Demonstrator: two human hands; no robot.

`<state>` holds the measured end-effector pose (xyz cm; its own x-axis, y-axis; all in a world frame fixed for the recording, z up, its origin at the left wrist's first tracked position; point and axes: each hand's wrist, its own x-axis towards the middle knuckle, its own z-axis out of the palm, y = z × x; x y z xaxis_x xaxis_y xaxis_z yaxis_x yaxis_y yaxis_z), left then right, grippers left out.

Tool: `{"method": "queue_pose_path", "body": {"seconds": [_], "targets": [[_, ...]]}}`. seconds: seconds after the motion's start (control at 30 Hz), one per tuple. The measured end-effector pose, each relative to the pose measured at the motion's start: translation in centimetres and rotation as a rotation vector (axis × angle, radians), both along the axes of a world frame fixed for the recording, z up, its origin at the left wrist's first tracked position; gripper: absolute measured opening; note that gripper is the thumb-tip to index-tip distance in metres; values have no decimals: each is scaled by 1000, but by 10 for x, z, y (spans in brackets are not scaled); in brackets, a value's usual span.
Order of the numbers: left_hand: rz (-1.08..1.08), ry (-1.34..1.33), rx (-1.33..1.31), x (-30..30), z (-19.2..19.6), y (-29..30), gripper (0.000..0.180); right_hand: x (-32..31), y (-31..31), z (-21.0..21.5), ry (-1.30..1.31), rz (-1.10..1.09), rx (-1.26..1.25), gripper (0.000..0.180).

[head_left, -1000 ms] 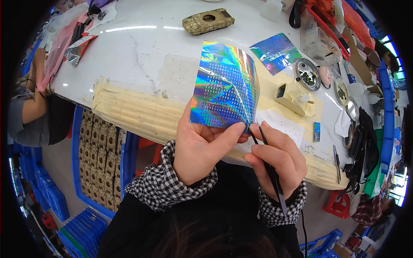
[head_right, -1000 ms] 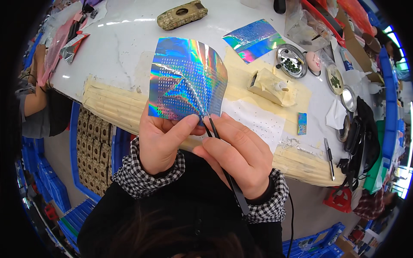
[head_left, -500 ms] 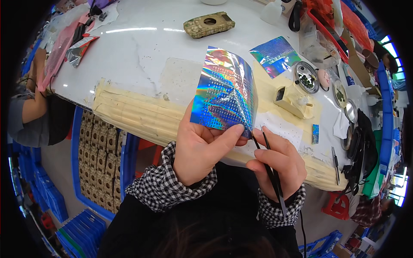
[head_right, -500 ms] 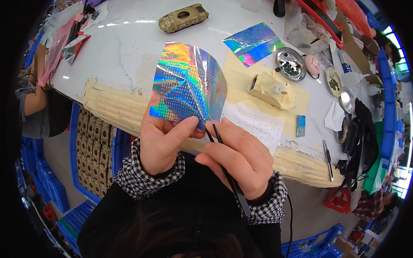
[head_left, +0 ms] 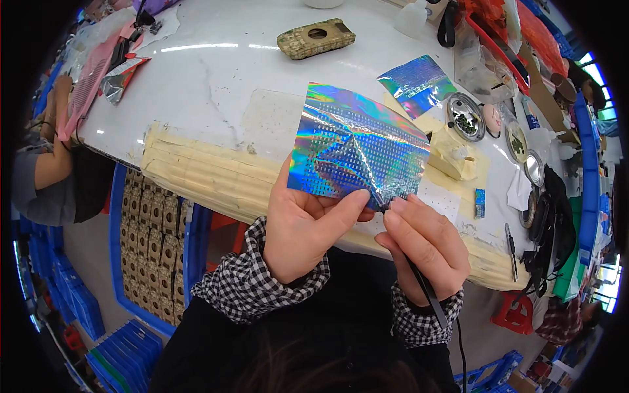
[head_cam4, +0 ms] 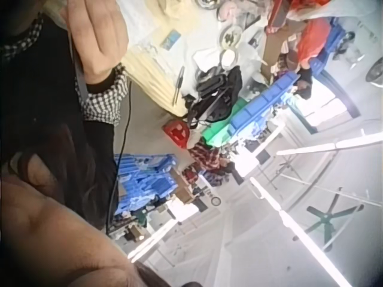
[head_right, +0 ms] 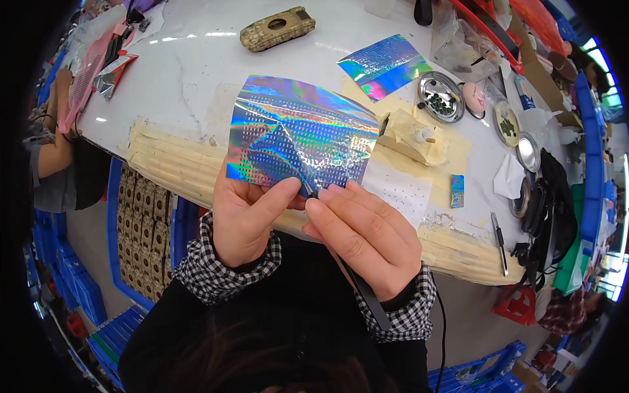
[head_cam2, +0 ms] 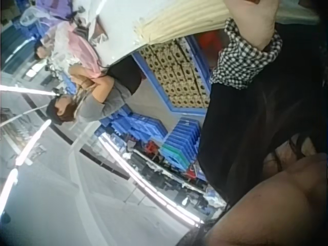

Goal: Peel small triangular segments from a holographic sticker sheet using tweezers.

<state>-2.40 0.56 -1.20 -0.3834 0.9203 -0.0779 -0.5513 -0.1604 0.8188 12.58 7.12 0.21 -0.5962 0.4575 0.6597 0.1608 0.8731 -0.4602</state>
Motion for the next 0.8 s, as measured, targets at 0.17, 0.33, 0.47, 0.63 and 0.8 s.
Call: {"method": "queue_pose_path", "body": {"seconds": [0.17, 0.33, 0.47, 0.63, 0.8], "targets": [[3, 10, 13, 0, -2, 0, 39, -1, -1, 2, -14, 6, -26, 30], [8, 7, 14, 1, -2, 0, 40, -1, 2, 0, -24, 8, 17, 29], [-6, 10, -9, 1, -2, -1, 41, 0, 2, -1, -17, 11, 21, 30], [-12, 19, -11, 0, -1, 0, 41, 0, -1, -3, 17, -19, -10, 30], [-1, 28, -8, 1, 0, -1, 41, 8, 1, 2, 41, -32, -36, 30]]}}
